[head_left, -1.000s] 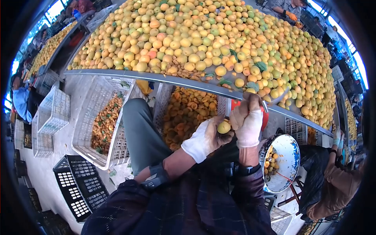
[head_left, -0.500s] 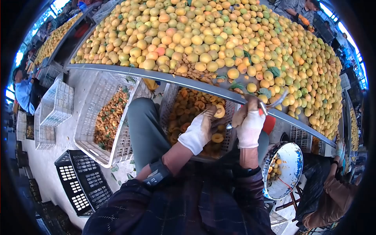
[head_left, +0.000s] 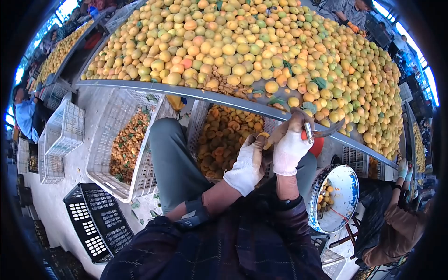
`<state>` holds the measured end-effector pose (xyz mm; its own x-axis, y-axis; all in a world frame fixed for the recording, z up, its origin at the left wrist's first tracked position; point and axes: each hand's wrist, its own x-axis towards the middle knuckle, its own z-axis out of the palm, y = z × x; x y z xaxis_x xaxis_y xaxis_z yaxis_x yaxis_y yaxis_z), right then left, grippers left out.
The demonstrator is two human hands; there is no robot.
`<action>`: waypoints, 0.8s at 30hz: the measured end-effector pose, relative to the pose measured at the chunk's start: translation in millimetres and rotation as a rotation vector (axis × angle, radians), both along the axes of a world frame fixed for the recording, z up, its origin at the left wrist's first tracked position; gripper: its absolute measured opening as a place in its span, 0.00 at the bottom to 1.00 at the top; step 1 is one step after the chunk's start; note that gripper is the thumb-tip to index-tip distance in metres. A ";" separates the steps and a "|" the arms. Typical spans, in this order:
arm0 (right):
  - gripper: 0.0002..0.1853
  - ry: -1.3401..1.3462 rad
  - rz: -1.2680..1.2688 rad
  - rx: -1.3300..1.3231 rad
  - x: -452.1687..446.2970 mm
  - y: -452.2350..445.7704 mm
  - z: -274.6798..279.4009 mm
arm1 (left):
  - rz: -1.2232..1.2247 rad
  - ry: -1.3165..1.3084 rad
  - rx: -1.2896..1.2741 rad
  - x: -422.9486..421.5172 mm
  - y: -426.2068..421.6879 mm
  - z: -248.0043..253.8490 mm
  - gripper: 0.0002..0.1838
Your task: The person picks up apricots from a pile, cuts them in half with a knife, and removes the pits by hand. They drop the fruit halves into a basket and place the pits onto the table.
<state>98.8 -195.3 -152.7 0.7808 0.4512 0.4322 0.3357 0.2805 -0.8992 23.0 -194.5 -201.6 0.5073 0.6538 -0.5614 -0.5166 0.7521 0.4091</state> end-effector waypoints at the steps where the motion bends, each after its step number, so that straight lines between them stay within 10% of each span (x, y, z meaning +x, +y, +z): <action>1: 0.11 0.049 0.000 0.015 -2.9 0.6 1.4 | -0.025 0.072 0.015 1.2 -2.3 1.2 0.10; 6: 0.12 -0.174 -0.163 -0.094 10.4 0.2 -8.1 | 0.006 0.159 -0.101 7.0 -6.8 16.9 0.08; 8: 0.14 0.774 0.298 0.262 19.9 -4.1 -9.9 | 0.036 0.015 -0.129 4.8 -3.8 22.5 0.03; 12: 0.15 0.978 0.439 0.322 26.5 -10.1 -17.4 | -0.066 -0.238 -0.174 -7.5 0.2 8.4 0.07; 24: 0.13 1.005 0.527 0.307 23.0 -15.1 -20.3 | -0.083 -0.174 -0.305 -7.2 2.0 1.5 0.11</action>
<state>121.8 -210.4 -173.0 0.5806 0.8046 -0.1247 -0.7085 0.4238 -0.5643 15.9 -192.5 -200.1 0.6569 0.4221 -0.6248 -0.4911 0.8682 0.0702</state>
